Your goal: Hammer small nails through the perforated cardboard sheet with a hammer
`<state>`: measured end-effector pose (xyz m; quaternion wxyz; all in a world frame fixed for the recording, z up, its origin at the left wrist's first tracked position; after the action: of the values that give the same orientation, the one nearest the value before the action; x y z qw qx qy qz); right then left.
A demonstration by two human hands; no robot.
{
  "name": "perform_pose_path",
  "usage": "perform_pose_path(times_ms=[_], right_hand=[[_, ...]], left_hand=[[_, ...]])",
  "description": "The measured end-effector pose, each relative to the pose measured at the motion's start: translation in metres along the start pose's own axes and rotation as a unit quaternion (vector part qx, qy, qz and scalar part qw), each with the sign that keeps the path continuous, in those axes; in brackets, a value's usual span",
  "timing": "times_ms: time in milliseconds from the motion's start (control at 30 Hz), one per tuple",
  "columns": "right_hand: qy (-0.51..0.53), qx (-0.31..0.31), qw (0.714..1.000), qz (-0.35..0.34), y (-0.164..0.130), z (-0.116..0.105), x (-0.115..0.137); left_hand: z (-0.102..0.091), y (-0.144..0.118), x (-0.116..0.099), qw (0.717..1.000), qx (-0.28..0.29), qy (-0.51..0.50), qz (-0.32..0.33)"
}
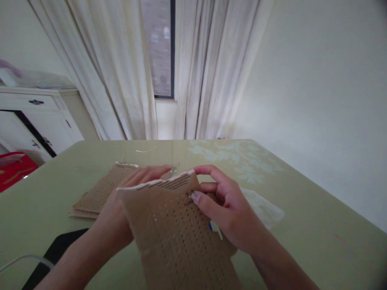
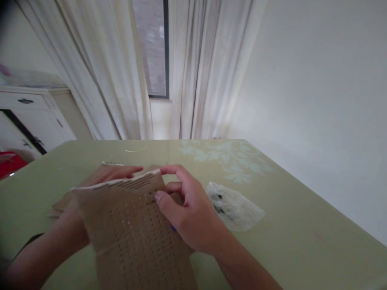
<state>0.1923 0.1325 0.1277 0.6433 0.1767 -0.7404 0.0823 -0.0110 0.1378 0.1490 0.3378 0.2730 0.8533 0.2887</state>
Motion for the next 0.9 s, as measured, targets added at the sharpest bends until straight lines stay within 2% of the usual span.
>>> perform_pose_path(times_ms=[33,100,133,167,200,267,333,400,467,667,900], right_hand=[[-0.043,-0.025,0.999,-0.014,-0.001,-0.004,0.004],[-0.124,-0.06,0.99,-0.04,-0.005,-0.008,0.012],[-0.155,-0.064,0.985,-0.051,-0.007,-0.007,0.016],[-0.177,-0.062,0.981,-0.06,-0.009,-0.004,0.019],[-0.193,-0.055,0.977,-0.067,-0.011,-0.001,0.022],[-0.223,-0.035,0.971,-0.078,-0.016,0.007,0.027],[-0.258,-0.022,0.961,-0.093,-0.022,0.012,0.032],[-0.299,-0.012,0.948,-0.108,-0.027,0.015,0.036],[-0.324,0.0,0.939,-0.113,-0.03,0.017,0.039],[-0.336,0.019,0.937,-0.096,-0.03,0.017,0.037],[-0.4,0.018,0.912,-0.087,-0.033,0.012,0.037]], left_hand=[[-0.01,0.001,0.005,0.999,-0.02,0.007,-0.031],[-0.039,-0.002,0.011,0.989,-0.105,0.043,-0.092],[-0.05,-0.005,0.005,0.984,-0.141,0.061,-0.086],[-0.055,-0.008,-0.007,0.985,-0.151,0.072,-0.048],[-0.052,-0.009,-0.023,0.988,-0.131,0.08,0.018],[-0.028,-0.015,-0.059,0.982,-0.027,0.087,0.164],[-0.004,-0.02,-0.08,0.965,0.039,0.12,0.231],[0.011,-0.022,-0.091,0.955,0.06,0.131,0.259],[0.016,-0.022,-0.097,0.95,0.055,0.125,0.28],[0.007,-0.02,-0.102,0.951,0.041,0.094,0.291],[-0.002,-0.026,-0.103,0.952,0.022,0.068,0.299]])
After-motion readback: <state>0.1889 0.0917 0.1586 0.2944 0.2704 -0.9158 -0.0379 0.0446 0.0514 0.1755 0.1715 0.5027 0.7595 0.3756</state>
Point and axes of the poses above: each hand's wrist, its own y-axis towards the middle knuckle, its own z-axis out of the palm, x = y × z, the point moved 8 cm from there along y, towards the middle knuckle, and after that the axes turned 9 degrees about -y, right-handed, at the moved point
